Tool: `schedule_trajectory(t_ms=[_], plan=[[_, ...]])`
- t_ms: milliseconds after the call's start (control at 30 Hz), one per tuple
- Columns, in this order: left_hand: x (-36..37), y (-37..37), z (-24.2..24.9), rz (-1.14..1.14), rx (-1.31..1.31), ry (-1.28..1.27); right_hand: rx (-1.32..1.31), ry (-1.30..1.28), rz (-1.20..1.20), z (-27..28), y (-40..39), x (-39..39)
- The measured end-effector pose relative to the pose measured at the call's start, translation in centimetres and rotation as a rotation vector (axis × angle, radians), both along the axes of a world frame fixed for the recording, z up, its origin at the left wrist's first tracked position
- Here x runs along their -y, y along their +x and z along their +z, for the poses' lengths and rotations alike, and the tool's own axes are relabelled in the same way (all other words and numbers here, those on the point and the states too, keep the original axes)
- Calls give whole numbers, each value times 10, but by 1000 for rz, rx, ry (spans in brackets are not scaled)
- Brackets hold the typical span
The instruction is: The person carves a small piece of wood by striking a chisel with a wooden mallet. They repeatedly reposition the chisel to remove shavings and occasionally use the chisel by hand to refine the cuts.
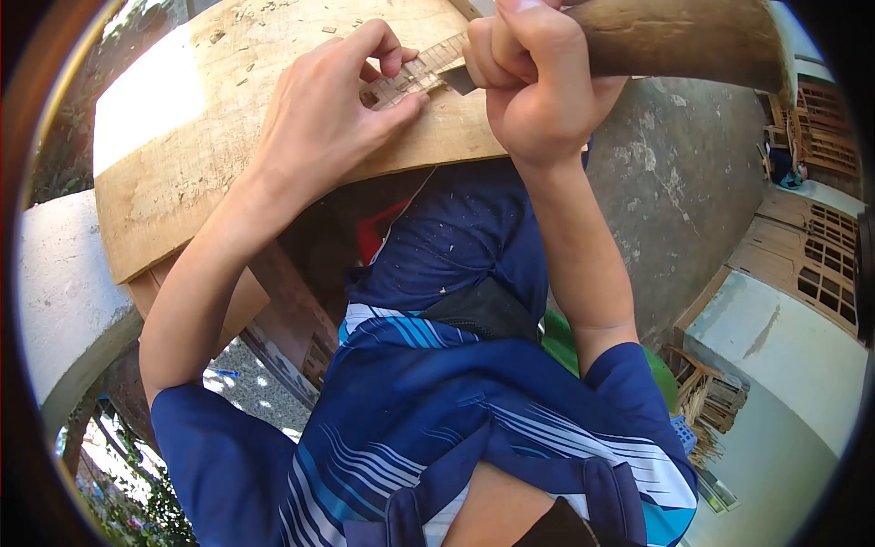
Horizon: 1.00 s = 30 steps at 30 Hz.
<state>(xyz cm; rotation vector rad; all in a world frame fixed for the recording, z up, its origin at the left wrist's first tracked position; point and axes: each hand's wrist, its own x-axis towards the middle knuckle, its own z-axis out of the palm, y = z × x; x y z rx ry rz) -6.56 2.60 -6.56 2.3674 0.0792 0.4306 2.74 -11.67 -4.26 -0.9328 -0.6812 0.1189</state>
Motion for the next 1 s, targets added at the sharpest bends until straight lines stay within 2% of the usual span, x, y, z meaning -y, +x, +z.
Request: schedule_trajectory(t_ms=[200,300,467,567,633,667,1000], plan=[[-1,0,-5,20,6,51,-11,-57,-38,13,0,-5],[4,1,4,30,-19,23,169,-135,-218,10,-5,-13],[-4,1,-2,20,29,41,589,-194,-306,-9,14,-16],[-3,0,-3,19,47,16,484,-232,-475,-2,-9,-35],[2,-2,1,27,64,-36,162,-286,-115,7,-15,-15],[1,-2,0,18,83,-46,136,-190,-7,0,-7,-9],[1,1,2,14,58,11,-180,-31,107,5,12,0]])
